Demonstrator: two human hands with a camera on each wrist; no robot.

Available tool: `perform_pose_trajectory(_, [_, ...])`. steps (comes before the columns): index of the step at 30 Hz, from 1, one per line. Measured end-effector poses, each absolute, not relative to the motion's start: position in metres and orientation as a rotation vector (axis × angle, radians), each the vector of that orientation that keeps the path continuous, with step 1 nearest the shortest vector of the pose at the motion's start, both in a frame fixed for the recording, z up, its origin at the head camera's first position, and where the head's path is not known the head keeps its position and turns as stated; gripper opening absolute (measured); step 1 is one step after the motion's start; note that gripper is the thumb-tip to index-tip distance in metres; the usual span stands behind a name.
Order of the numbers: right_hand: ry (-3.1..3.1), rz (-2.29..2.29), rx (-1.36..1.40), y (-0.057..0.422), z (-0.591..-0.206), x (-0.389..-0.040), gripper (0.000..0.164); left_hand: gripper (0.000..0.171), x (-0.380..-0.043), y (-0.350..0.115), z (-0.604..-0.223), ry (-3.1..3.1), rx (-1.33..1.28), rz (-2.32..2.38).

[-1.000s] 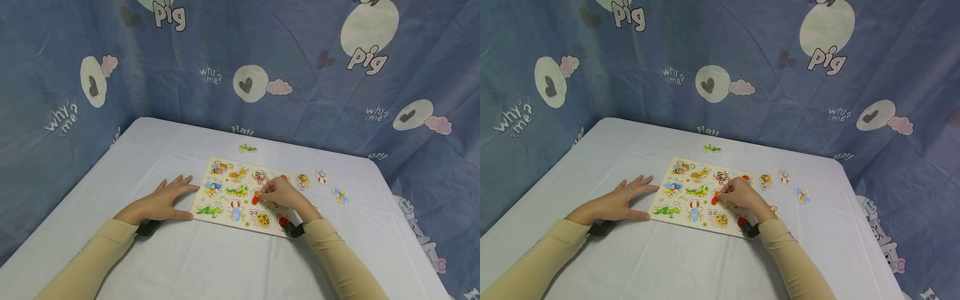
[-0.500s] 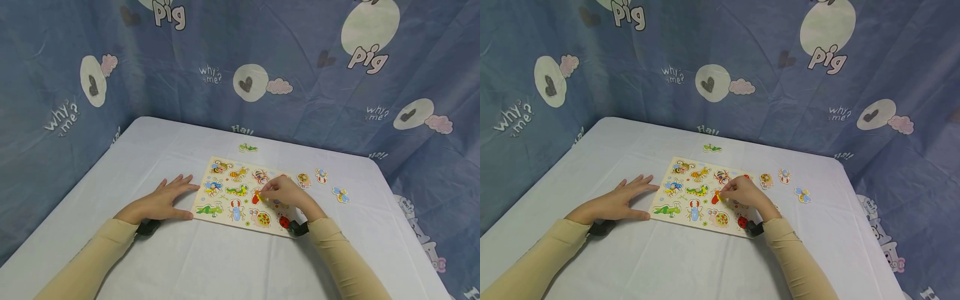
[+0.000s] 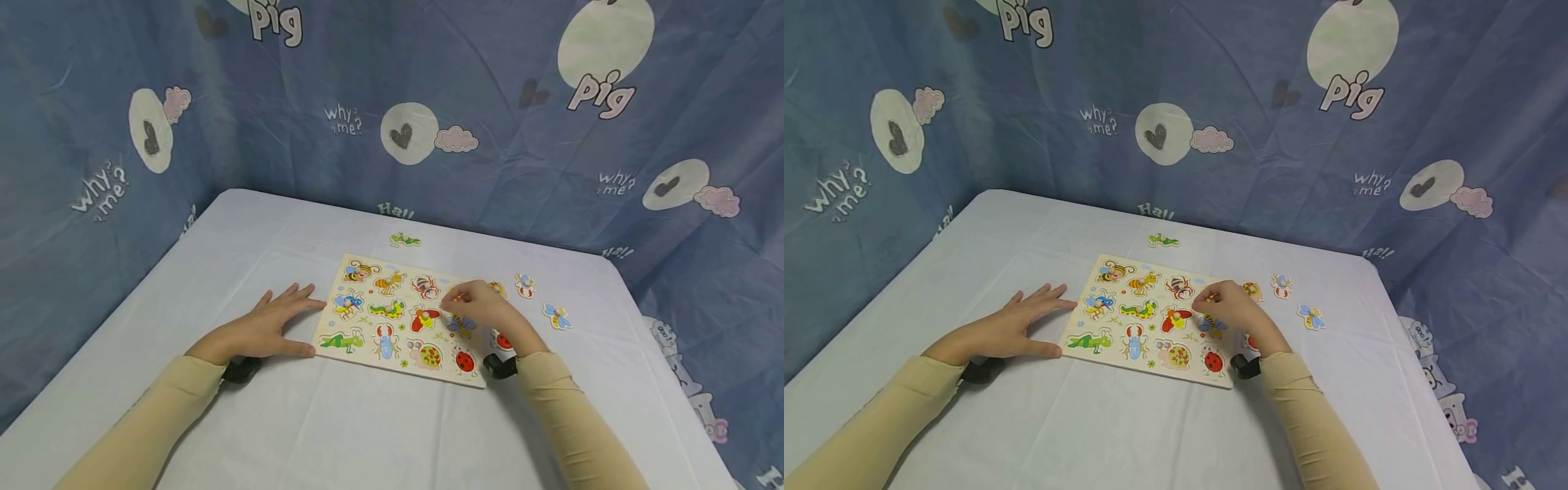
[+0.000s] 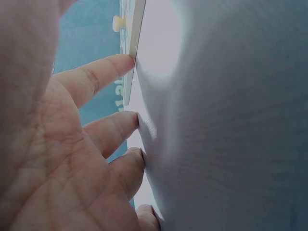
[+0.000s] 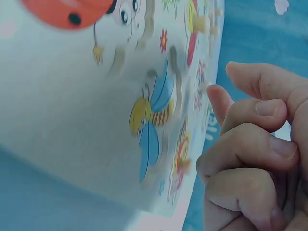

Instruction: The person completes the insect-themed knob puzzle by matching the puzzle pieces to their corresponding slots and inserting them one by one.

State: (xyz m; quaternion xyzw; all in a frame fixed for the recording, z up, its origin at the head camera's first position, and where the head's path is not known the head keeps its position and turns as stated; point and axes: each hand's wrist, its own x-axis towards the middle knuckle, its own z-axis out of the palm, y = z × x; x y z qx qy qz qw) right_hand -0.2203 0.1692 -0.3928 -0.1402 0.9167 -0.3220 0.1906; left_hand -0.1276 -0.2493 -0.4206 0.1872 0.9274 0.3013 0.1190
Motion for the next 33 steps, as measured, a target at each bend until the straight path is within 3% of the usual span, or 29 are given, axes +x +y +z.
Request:
perform_pose_trajectory(13, [2.668, -0.903, -0.256, 0.200, -0.389, -0.226, 0.028, 0.088, -0.128, -0.249, -0.421, 2.718, 0.542, 0.887])
perform_pose_trajectory(24, [2.721, -0.912, -0.134, 0.244, -0.382, -0.226, 0.039, 0.088, -0.128, -0.249, -0.421, 2.716, 0.540, 0.882])
perform_pose_trajectory(33, [2.733, -0.972, -0.071, 0.285, -0.383, -0.224, 0.040, 0.088, -0.128, -0.248, -0.421, 2.717, 0.538, 0.880])
